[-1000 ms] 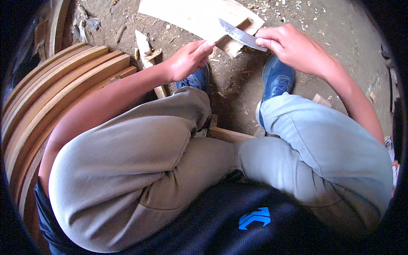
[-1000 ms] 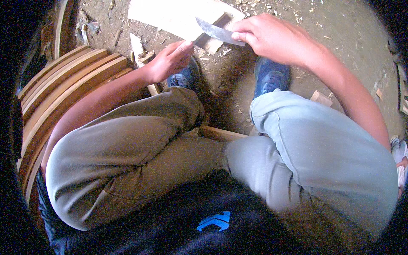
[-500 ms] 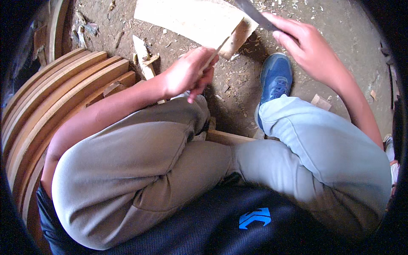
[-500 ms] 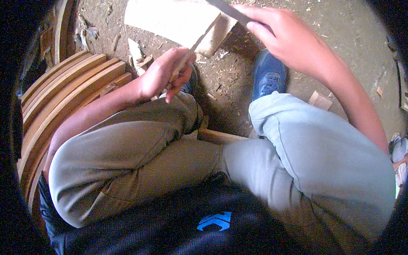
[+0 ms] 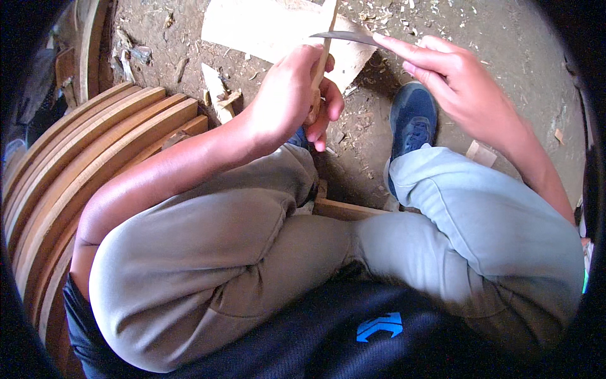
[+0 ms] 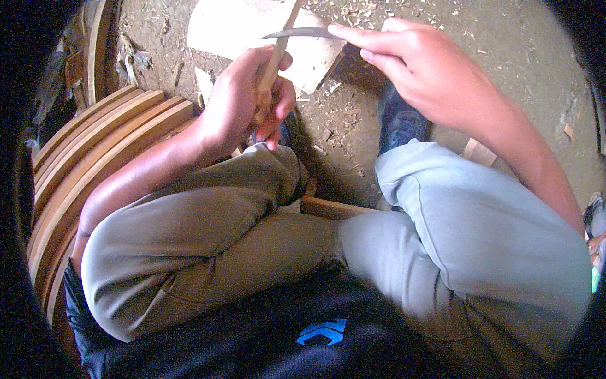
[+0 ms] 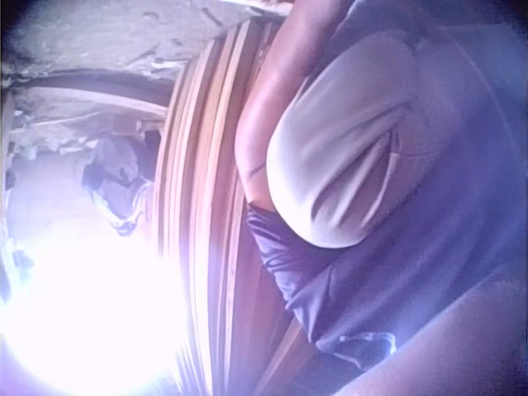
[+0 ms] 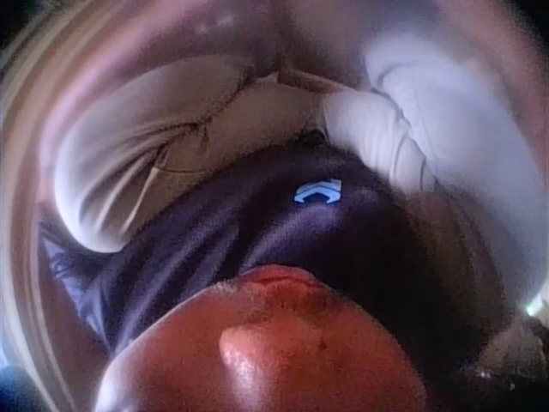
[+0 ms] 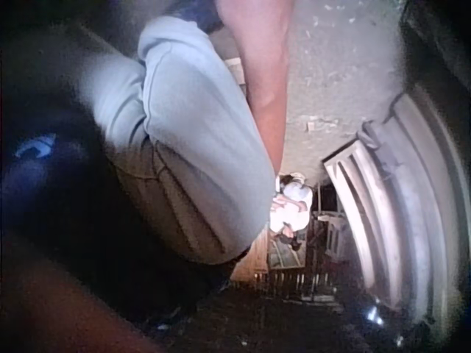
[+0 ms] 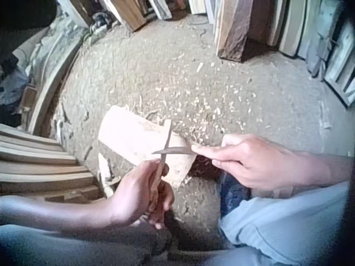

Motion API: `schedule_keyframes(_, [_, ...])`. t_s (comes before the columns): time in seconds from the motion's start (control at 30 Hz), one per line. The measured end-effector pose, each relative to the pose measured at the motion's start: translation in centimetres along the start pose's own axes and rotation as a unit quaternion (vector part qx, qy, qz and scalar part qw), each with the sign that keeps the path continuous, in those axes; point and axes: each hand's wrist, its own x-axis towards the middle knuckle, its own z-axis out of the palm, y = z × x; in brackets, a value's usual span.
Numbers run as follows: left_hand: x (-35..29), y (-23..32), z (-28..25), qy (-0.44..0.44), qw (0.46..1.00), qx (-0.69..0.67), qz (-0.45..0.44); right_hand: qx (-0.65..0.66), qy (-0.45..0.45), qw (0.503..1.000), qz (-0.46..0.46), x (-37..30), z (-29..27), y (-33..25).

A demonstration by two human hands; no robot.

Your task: The person sits on the floor and uses a knife to shave and shape a small piece of wood. They repeatedly pare the edges and inspect the piece, occasionally turning it over to work different sides.

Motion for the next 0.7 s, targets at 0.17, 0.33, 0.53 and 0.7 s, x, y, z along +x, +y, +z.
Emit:
schedule_keyframes(0.17, [0.8,-0.3,0.9,0.055,0.997,-0.048,-0.014,0.042,0.03,0.999,0.004,-0.3,1.3,0.3])
schedule_keyframes(0.33, [0.8,-0.8,0.7,0.073,0.997,-0.031,-0.013,0.007,0.02,1.0,0.008,0.2,2.1,0.0])
schedule_keyframes(0.53, [1.0,-0.6,1.1,0.094,0.995,-0.043,-0.018,-0.098,0.035,0.994,0.021,0.4,1.7,-1.7])
schedule_keyframes(0.7, [1.2,-0.8,1.5,0.131,0.989,-0.068,-0.024,-0.14,0.03,0.99,0.017,0.3,1.4,-2.1])
